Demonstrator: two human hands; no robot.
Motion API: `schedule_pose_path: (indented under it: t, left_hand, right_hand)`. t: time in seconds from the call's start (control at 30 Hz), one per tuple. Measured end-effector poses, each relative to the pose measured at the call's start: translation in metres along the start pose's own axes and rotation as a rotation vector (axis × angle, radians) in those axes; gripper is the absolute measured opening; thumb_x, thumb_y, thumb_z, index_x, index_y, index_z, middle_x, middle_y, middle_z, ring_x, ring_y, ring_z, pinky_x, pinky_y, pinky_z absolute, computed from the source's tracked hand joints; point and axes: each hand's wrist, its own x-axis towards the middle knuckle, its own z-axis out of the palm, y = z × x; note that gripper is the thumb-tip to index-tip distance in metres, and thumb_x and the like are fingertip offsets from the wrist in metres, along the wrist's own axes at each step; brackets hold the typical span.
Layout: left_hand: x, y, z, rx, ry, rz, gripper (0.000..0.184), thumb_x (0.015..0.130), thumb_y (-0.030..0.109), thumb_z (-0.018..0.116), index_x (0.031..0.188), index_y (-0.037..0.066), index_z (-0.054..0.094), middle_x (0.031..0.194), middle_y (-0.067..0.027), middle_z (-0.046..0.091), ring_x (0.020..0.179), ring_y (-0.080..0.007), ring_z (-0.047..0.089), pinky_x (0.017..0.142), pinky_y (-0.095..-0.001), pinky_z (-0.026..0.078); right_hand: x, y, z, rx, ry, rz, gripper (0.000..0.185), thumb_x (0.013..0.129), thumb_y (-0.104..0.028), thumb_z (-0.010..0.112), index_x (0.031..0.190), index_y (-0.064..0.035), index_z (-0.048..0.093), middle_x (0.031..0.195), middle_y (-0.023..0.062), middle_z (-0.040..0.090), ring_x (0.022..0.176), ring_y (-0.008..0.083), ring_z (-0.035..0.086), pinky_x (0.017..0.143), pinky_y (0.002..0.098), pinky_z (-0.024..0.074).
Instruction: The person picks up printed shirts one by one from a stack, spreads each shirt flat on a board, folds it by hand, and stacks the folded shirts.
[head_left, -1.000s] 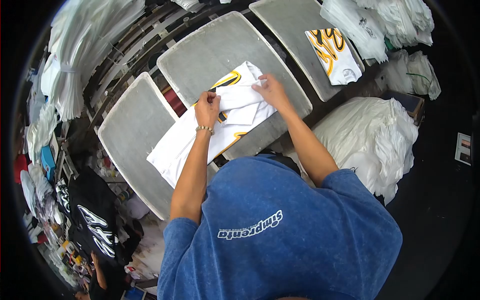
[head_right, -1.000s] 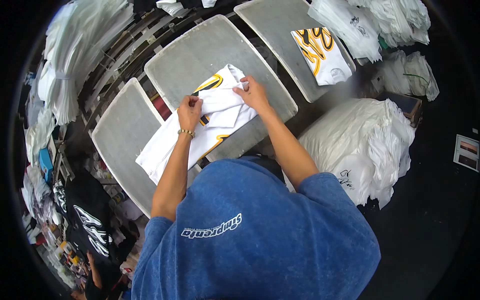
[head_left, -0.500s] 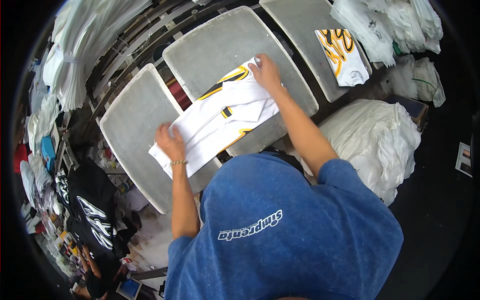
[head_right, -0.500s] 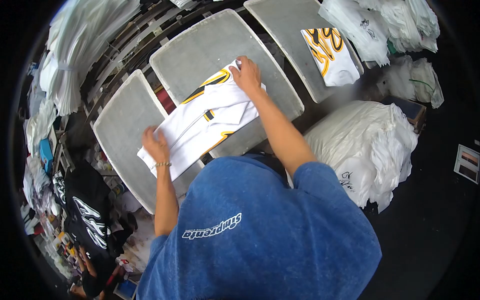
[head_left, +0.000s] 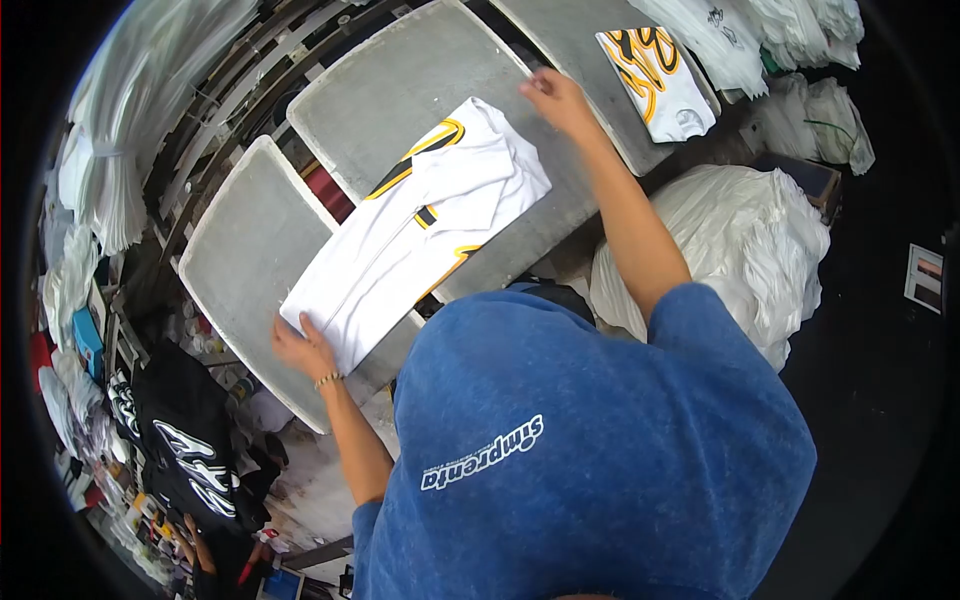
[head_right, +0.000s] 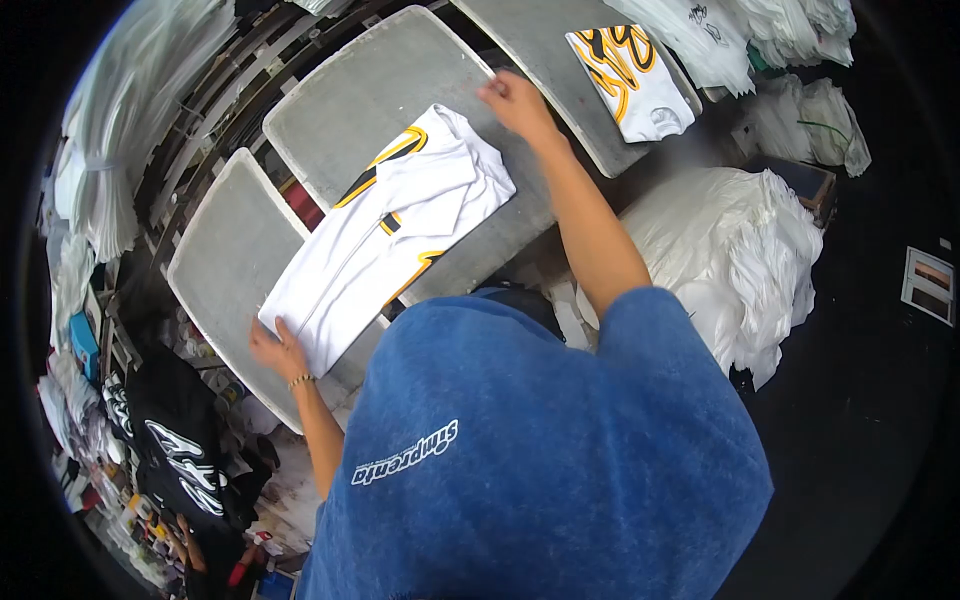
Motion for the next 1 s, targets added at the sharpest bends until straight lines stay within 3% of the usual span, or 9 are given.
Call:
schedule_pose_path:
  t: [0.03,0.1,0.2,0.37,0.67,0.77,0.83,0.87,1.0]
  left_hand:
    - [-0.007,-0.004,-0.007,-0.001,0.001,0.000,0.052,0.095,0.031,0.062,0.132,-0.003,0.052,0.127,-0.0280,0.053,0.111,-0.0390,0.055,0.097,-0.0471,0.043]
    - [-0.019,-0.009,-0.017,-0.313,-0.111,-0.464,0.050,0.092,0.036,0.066,0.121,-0.005,0.057,0.108,-0.0201,0.059,0.085,-0.0285,0.059,0.080,-0.0402,0.049]
    - [-0.030,-0.015,-0.018,-0.313,-0.148,-0.437,0.046,0.092,0.039,0.066,0.106,-0.005,0.063,0.093,-0.0142,0.060,0.072,-0.0219,0.056,0.069,-0.0349,0.048]
    - [0.003,0.008,-0.017,-0.266,-0.104,-0.442,0.043,0.090,0.038,0.068,0.091,-0.004,0.064,0.083,-0.0133,0.061,0.074,-0.0228,0.057,0.069,-0.0352,0.048]
    - [0.022,-0.029,0.021,-0.322,-0.088,-0.448,0.032,0.087,0.027,0.070,0.088,-0.004,0.062,0.085,-0.0172,0.063,0.077,-0.0301,0.059,0.074,-0.0412,0.048]
    - [0.025,-0.008,0.005,-0.230,0.031,-0.343,0.029,0.087,0.024,0.069,0.094,-0.004,0.062,0.093,-0.0180,0.064,0.086,-0.0324,0.060,0.079,-0.0417,0.048]
    - [0.025,0.012,-0.005,-0.134,0.166,-0.124,0.029,0.090,0.021,0.066,0.105,-0.004,0.061,0.105,-0.0199,0.063,0.098,-0.0353,0.059,0.085,-0.0425,0.047]
    - [0.027,0.021,-0.005,-0.149,0.182,-0.034,0.031,0.091,0.020,0.064,0.111,-0.003,0.061,0.112,-0.0211,0.061,0.104,-0.0368,0.057,0.087,-0.0432,0.046]
    - [0.017,0.039,0.005,0.294,0.201,0.086,0.033,0.093,0.021,0.061,0.118,-0.001,0.061,0.120,-0.0231,0.057,0.108,-0.0387,0.055,0.090,-0.0452,0.045]
  right_hand:
    - [-0.014,0.011,-0.012,-0.029,-0.106,0.061,0.031,0.084,-0.031,0.075,0.097,-0.0033,0.067,0.072,0.0044,0.064,0.067,0.0140,0.058,0.061,0.0306,0.0465]
    - [-0.059,0.037,-0.018,-0.068,-0.310,0.160,0.029,0.085,-0.032,0.074,0.093,-0.0047,0.069,0.074,0.0020,0.064,0.071,0.0119,0.057,0.063,0.0297,0.0462]
    - [-0.106,0.027,0.001,-0.088,-0.319,0.140,0.031,0.083,-0.033,0.075,0.088,-0.0033,0.069,0.074,0.0083,0.064,0.070,0.0176,0.059,0.063,0.0333,0.0471]
    - [-0.058,-0.017,0.059,-0.110,0.122,-0.099,0.037,0.081,-0.037,0.075,0.088,-0.0011,0.069,0.080,0.0164,0.065,0.076,0.0322,0.063,0.069,0.0399,0.0499]
    - [0.002,-0.003,0.103,-0.124,-0.063,-0.114,0.026,0.080,-0.015,0.076,0.099,-0.0015,0.066,0.089,0.0169,0.068,0.085,0.0337,0.065,0.073,0.0400,0.0508]
    - [-0.020,-0.043,0.105,-0.407,0.205,-0.310,0.015,0.080,-0.017,0.073,0.091,-0.0068,0.068,0.107,0.0155,0.066,0.099,0.0359,0.061,0.086,0.0408,0.0483]
    - [-0.041,-0.065,0.115,-0.444,-0.096,-0.450,0.020,0.081,-0.017,0.072,0.099,-0.0089,0.068,0.116,0.0143,0.063,0.104,0.0345,0.059,0.088,0.0407,0.0466]
    - [-0.053,-0.059,0.128,-0.467,-0.206,-0.550,0.041,0.088,-0.031,0.066,0.124,-0.0121,0.062,0.135,0.0162,0.053,0.123,0.0366,0.049,0.102,0.0474,0.0394]
    - [-0.077,-0.038,0.154,-0.719,-0.180,-0.568,0.063,0.095,-0.050,0.051,0.148,-0.0186,0.040,0.156,0.0132,0.030,0.145,0.0369,0.023,0.114,0.0593,0.0172]
